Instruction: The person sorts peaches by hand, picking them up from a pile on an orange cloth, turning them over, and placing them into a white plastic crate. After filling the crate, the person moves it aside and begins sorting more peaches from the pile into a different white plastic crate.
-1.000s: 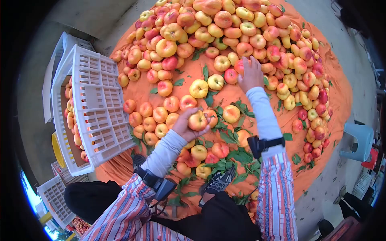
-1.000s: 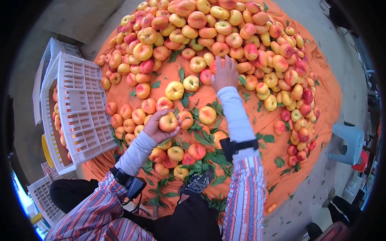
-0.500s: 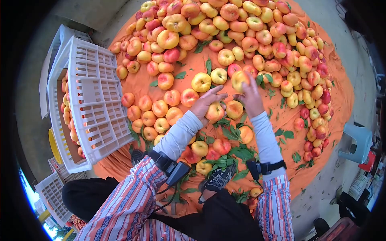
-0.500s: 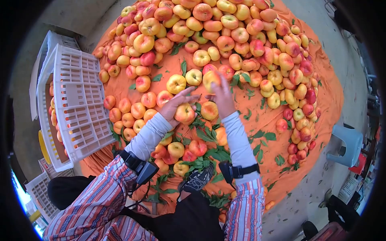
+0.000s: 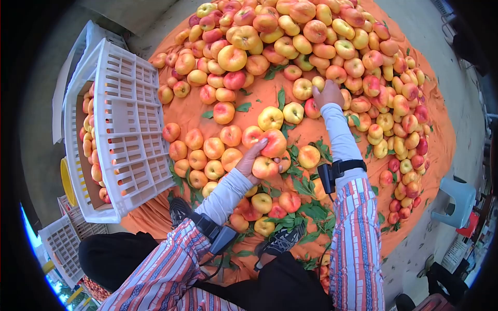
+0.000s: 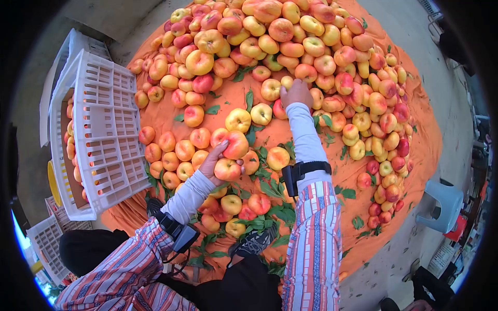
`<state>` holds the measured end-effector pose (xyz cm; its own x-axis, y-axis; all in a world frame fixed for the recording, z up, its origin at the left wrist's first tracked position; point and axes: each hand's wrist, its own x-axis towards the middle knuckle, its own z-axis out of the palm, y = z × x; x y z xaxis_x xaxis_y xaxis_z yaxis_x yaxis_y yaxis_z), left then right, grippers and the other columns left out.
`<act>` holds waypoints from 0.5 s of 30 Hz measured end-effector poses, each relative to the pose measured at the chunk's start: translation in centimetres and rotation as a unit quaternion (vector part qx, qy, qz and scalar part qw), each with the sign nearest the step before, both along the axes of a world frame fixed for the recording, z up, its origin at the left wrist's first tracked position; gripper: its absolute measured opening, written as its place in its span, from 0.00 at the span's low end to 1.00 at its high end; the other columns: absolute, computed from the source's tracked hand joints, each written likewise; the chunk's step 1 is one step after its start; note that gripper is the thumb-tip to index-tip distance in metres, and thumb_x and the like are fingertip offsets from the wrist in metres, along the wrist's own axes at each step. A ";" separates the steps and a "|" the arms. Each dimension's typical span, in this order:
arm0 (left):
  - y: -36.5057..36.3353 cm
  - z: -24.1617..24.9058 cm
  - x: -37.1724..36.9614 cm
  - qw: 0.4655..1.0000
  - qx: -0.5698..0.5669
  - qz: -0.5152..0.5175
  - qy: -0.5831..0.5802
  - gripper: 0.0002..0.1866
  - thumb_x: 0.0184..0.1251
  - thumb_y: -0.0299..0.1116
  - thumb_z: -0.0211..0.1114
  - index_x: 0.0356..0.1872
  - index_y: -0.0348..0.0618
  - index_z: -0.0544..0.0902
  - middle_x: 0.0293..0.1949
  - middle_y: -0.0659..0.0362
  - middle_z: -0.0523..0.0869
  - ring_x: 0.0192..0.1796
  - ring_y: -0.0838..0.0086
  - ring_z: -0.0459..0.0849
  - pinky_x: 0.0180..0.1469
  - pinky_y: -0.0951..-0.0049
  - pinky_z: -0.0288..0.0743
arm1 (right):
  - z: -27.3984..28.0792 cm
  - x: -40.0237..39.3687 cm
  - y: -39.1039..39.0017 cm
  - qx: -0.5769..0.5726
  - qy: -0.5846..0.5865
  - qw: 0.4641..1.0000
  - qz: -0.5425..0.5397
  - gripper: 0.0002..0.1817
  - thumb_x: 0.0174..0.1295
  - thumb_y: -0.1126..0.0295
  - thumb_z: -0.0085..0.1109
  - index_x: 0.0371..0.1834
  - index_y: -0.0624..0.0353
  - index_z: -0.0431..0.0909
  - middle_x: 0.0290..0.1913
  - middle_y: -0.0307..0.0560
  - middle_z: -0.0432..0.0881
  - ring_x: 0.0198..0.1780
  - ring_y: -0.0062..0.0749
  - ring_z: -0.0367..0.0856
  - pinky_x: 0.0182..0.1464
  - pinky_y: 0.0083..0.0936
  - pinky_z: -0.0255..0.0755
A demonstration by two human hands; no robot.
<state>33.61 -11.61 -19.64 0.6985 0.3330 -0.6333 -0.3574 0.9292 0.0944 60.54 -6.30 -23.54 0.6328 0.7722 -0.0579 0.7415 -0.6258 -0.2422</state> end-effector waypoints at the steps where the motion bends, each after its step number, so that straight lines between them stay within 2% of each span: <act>1: 0.0 -0.3 -0.2 1.000 -0.008 0.013 -0.021 0.20 0.58 0.42 0.61 0.47 0.45 0.69 0.37 0.53 0.77 0.32 0.66 0.78 0.30 0.67 0.78 | -0.7 0.5 -0.3 0.046 0.064 0.997 -0.006 0.22 0.53 0.53 0.54 0.41 0.62 0.70 0.41 0.53 0.76 0.41 0.43 0.77 0.40 0.34 0.72; 3: 0.2 -0.3 -0.2 0.997 -0.026 0.036 -0.063 0.22 0.57 0.43 0.62 0.49 0.45 0.68 0.41 0.53 0.76 0.36 0.64 0.78 0.34 0.63 0.78 | -0.6 1.0 -1.2 0.135 0.189 0.973 -0.019 0.23 0.54 0.54 0.53 0.42 0.63 0.70 0.36 0.51 0.77 0.37 0.39 0.79 0.37 0.31 0.73; 4: 0.4 -0.4 -0.3 0.994 -0.047 0.045 -0.093 0.24 0.56 0.43 0.62 0.51 0.45 0.67 0.43 0.53 0.75 0.39 0.63 0.77 0.36 0.61 0.78 | -0.6 1.3 -2.1 0.223 0.432 0.870 -0.086 0.21 0.56 0.57 0.50 0.44 0.64 0.69 0.30 0.46 0.77 0.29 0.30 0.77 0.28 0.24 0.71; 5: 0.7 -0.2 -0.1 0.988 -0.071 0.053 -0.123 0.26 0.55 0.44 0.62 0.52 0.44 0.67 0.46 0.53 0.75 0.43 0.62 0.76 0.39 0.60 0.77 | 0.5 1.0 -3.1 0.257 0.530 0.802 -0.100 0.20 0.57 0.58 0.49 0.44 0.64 0.69 0.30 0.45 0.77 0.28 0.28 0.76 0.26 0.23 0.70; 7: 0.9 0.0 0.5 0.979 -0.090 0.064 -0.171 0.29 0.55 0.44 0.63 0.55 0.44 0.65 0.50 0.53 0.73 0.48 0.61 0.74 0.42 0.58 0.76 | 2.1 0.2 -4.8 0.315 0.699 0.630 -0.126 0.18 0.59 0.60 0.47 0.44 0.63 0.69 0.30 0.43 0.76 0.27 0.23 0.75 0.22 0.20 0.66; 8: 1.0 -0.1 0.8 0.976 -0.084 0.067 -0.187 0.30 0.55 0.44 0.63 0.56 0.45 0.64 0.52 0.52 0.72 0.51 0.60 0.73 0.43 0.58 0.76 | 2.4 -0.4 -5.4 0.319 0.732 0.590 -0.121 0.15 0.61 0.62 0.45 0.44 0.61 0.69 0.32 0.43 0.76 0.27 0.23 0.74 0.21 0.17 0.64; 10: 1.2 -0.3 1.4 0.972 -0.053 0.076 -0.217 0.32 0.55 0.45 0.62 0.58 0.44 0.62 0.56 0.52 0.68 0.58 0.57 0.67 0.46 0.58 0.75 | 3.6 -2.0 -6.5 0.317 0.745 0.577 -0.103 0.15 0.61 0.63 0.45 0.44 0.61 0.69 0.34 0.43 0.76 0.29 0.23 0.74 0.23 0.16 0.65; 12: 1.3 -0.1 1.9 0.971 -0.051 0.080 -0.219 0.32 0.55 0.45 0.62 0.58 0.44 0.62 0.58 0.51 0.66 0.61 0.56 0.64 0.47 0.58 0.74 | 3.7 -3.1 -7.7 0.318 0.754 0.567 -0.093 0.15 0.60 0.64 0.48 0.46 0.61 0.69 0.36 0.42 0.76 0.33 0.24 0.75 0.27 0.17 0.68; 15: 1.6 -0.4 2.0 0.963 -0.068 0.087 -0.244 0.33 0.56 0.46 0.61 0.60 0.44 0.61 0.61 0.49 0.62 0.64 0.53 0.58 0.50 0.56 0.72 | 4.9 -5.5 -8.8 0.323 0.631 0.702 -0.067 0.17 0.59 0.66 0.50 0.51 0.59 0.66 0.41 0.41 0.75 0.39 0.24 0.74 0.32 0.19 0.67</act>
<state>35.66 -10.06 -20.01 0.8656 0.4090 -0.2889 -0.4795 0.8432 -0.2432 55.03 -15.09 -18.69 0.4612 0.8341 -0.3028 -0.3733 -0.1271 -0.9189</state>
